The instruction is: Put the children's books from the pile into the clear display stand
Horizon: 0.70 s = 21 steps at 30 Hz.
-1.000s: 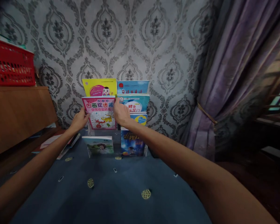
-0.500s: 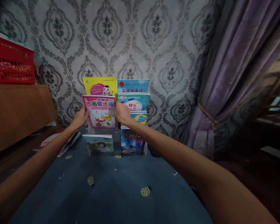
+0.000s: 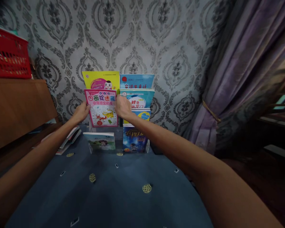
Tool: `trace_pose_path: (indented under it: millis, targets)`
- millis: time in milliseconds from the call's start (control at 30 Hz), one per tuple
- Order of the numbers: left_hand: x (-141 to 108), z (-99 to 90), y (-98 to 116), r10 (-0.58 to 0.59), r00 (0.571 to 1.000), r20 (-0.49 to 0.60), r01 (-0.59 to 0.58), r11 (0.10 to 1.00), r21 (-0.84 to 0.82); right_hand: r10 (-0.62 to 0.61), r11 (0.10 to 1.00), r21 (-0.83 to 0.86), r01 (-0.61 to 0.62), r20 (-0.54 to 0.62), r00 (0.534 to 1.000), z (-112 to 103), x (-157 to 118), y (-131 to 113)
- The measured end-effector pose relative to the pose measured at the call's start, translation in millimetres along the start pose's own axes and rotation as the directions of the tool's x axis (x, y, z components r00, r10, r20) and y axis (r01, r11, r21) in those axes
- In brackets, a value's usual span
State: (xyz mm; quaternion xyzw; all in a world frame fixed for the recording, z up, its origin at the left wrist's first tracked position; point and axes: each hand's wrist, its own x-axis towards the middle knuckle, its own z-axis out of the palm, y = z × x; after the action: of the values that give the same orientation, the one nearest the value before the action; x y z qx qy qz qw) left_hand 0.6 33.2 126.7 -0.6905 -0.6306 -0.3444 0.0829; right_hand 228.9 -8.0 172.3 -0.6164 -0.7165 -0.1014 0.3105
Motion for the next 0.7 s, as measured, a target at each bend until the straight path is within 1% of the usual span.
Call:
trace_pose_path:
  millis: [133,333,467,700]
  targets:
    - [1.7,0.7,0.7,0.003,1.0,0.012,-0.003,1.0,0.008,-0.013,1.0,0.017,0.013,-0.011,1.0,-1.9,-3.8,-1.3]
    - [-0.3,1.4,5.2,-0.038,0.999,0.007,0.037,0.998,0.046,-0.072,0.995,0.063,0.075,-0.04,0.997,-2.2,-14.8,-3.7]
    - [-0.8,2.5,7.2,-0.051,0.999,-0.011,0.051,0.997,0.059,-0.141,0.988,0.067,0.142,-0.015,0.99,-0.1,-20.1,-1.7]
    - [-1.2,3.4,6.2,-0.034,0.999,-0.026,0.036,0.998,0.045,-0.23,0.972,0.065,0.226,0.05,0.972,7.8,-24.7,4.2]
